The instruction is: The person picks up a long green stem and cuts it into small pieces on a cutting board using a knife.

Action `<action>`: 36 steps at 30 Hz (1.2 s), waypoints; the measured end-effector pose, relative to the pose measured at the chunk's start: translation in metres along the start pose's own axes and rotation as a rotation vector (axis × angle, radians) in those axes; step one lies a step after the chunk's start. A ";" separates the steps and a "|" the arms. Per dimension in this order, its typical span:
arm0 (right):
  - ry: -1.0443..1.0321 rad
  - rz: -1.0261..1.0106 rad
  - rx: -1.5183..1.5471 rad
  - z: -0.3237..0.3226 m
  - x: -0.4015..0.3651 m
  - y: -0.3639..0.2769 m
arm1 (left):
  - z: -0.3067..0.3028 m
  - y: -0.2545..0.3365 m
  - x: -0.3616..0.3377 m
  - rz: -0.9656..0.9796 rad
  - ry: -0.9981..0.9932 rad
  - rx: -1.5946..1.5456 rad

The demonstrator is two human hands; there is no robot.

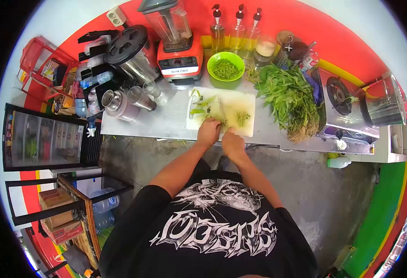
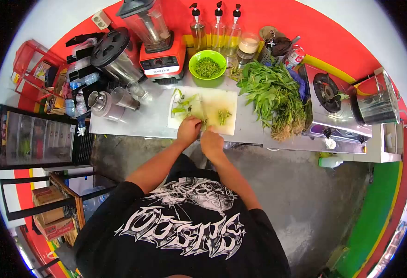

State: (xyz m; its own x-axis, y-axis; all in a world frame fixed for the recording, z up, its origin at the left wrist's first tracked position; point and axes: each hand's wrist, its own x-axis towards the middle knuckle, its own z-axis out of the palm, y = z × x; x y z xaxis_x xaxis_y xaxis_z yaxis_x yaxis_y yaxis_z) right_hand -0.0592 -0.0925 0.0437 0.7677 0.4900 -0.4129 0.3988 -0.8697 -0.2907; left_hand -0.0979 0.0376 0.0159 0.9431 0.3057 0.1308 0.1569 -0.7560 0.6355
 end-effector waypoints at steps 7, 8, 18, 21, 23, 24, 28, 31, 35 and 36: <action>0.022 -0.046 0.024 -0.011 0.007 -0.001 | 0.002 -0.010 0.000 0.024 0.048 -0.098; 0.000 -0.089 -0.038 -0.012 0.004 0.001 | 0.002 -0.011 0.001 -0.004 0.037 -0.088; -0.074 -0.020 -0.039 -0.023 0.010 -0.004 | -0.003 -0.014 0.006 0.026 -0.039 -0.180; -0.150 -0.012 -0.029 -0.038 0.000 -0.004 | 0.000 -0.016 0.005 0.049 -0.007 -0.165; -0.127 -0.040 -0.073 -0.026 -0.010 -0.004 | 0.001 -0.020 0.005 0.044 -0.006 -0.168; -0.100 -0.068 -0.121 -0.021 -0.011 -0.003 | 0.002 -0.019 0.006 0.042 -0.001 -0.175; -0.067 -0.060 -0.073 -0.015 -0.005 -0.008 | 0.002 -0.019 0.006 -0.024 -0.056 -0.200; -0.096 -0.045 -0.027 -0.031 0.000 -0.009 | 0.004 -0.023 0.002 0.007 -0.046 -0.223; -0.100 -0.056 -0.057 -0.028 -0.009 -0.010 | 0.003 -0.023 0.002 0.001 -0.030 -0.289; -0.074 -0.022 -0.020 -0.017 -0.007 -0.010 | 0.003 -0.022 0.003 0.018 -0.037 -0.260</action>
State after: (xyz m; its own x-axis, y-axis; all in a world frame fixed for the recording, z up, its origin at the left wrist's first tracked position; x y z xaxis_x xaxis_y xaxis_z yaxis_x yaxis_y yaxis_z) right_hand -0.0601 -0.0888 0.0644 0.7200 0.5115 -0.4691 0.4260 -0.8593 -0.2831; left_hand -0.0978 0.0539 0.0000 0.9558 0.2685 0.1195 0.0634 -0.5855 0.8082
